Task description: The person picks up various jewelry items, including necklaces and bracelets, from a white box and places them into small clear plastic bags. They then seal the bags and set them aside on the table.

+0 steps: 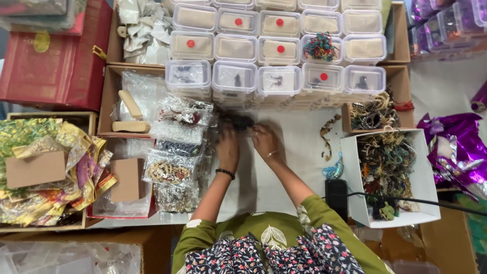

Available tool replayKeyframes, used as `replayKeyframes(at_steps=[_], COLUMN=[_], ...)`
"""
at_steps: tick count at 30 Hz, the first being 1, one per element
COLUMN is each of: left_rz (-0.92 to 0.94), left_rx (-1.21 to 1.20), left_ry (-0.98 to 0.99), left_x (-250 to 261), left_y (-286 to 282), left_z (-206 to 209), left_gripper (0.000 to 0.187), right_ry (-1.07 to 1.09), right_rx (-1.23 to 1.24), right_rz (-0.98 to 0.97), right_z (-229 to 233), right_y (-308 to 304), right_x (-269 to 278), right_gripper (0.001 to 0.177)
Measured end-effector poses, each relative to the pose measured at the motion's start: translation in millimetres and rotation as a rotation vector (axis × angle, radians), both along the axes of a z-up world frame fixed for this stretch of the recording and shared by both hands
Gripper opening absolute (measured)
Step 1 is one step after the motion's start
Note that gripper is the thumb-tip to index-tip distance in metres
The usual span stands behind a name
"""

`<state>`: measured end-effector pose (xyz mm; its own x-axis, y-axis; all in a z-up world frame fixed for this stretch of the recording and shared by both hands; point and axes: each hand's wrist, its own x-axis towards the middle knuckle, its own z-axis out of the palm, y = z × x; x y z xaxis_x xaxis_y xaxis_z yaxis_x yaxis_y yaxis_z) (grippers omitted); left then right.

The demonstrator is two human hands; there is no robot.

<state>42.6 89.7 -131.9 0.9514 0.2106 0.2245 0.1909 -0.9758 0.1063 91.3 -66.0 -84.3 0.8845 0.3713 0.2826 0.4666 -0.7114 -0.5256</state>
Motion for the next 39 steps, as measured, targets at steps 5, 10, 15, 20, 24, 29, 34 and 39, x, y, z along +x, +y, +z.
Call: replayKeyframes(at_steps=[5, 10, 15, 20, 24, 29, 34, 39], left_rz=[-0.187, -0.578, 0.316, 0.31, 0.245, 0.362, 0.387, 0.391], left_rx=[-0.288, -0.23, -0.323, -0.155, 0.161, -0.037, -0.284, -1.291], left_ry=[0.289, -0.481, -0.594, 0.001, 0.167, 0.145, -0.065, -0.468], left_x=[-33, -49, -4, 28, 41, 46, 49, 44], left_y=[-8, 65, 233, 311, 313, 322, 331, 365], left_z=[109, 221, 221, 111, 78, 35, 46, 39], left_gripper=[0.07, 0.046, 0.019, 0.049, 0.066, 0.021, 0.017, 0.027], right_ry=[0.002, -0.088, -0.065, -0.043, -0.008, 0.014, 0.037, 0.031], right_rx=[-0.141, -0.379, -0.439, -0.47, -0.526, -0.533, -0.566, -0.523], right_rz=[0.025, 0.026, -0.02, -0.042, -0.05, -0.055, -0.055, -0.05], right_z=[1, -9, -11, -10, -11, -11, -13, -12], right_y=[-27, -49, -50, -47, -45, -43, -44, -44], right_x=[-56, -91, -93, -91, -91, -89, -92, -91], right_gripper=[0.055, 0.061, 0.061, 0.062, 0.064, 0.063, 0.063, 0.063])
